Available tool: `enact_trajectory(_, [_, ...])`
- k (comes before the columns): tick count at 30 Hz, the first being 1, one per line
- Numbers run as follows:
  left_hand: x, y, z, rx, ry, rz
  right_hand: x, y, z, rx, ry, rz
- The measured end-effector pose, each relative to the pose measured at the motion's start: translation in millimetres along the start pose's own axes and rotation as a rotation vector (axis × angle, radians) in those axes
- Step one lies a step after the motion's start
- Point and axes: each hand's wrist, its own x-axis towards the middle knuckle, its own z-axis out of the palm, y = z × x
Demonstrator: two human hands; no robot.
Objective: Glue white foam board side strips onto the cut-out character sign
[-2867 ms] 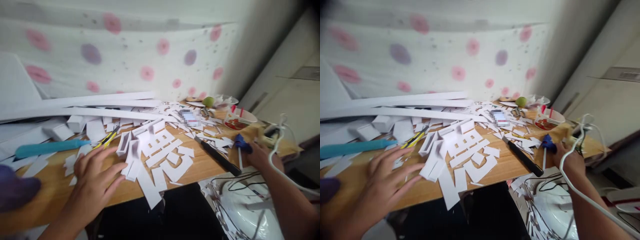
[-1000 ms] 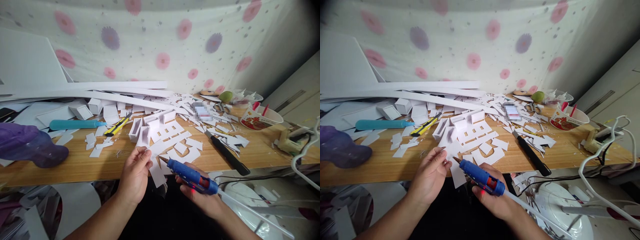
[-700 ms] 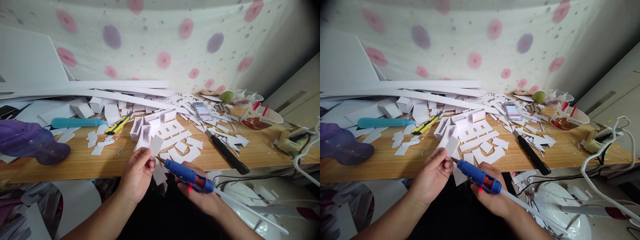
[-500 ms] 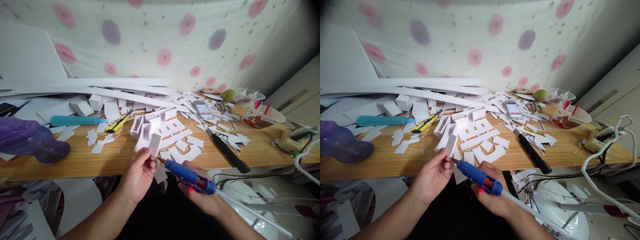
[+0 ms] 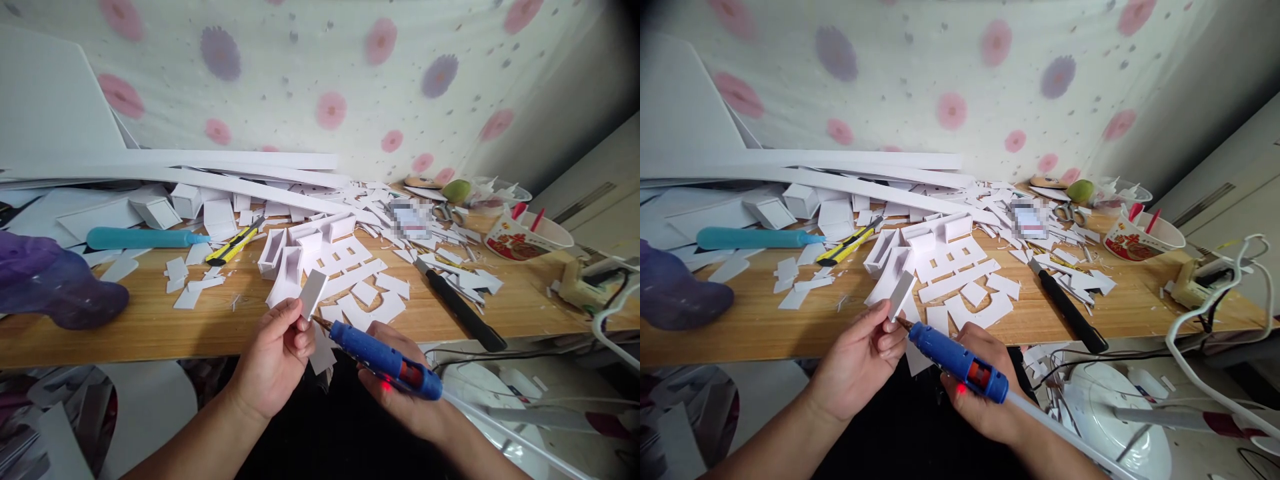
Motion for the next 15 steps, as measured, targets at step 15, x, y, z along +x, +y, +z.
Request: enact_trajectory(15, [-2.2,1.9,1.7,-0.011,0.064,-0.07,1.4,-5.1,7.5,0.03,0.023,0.044])
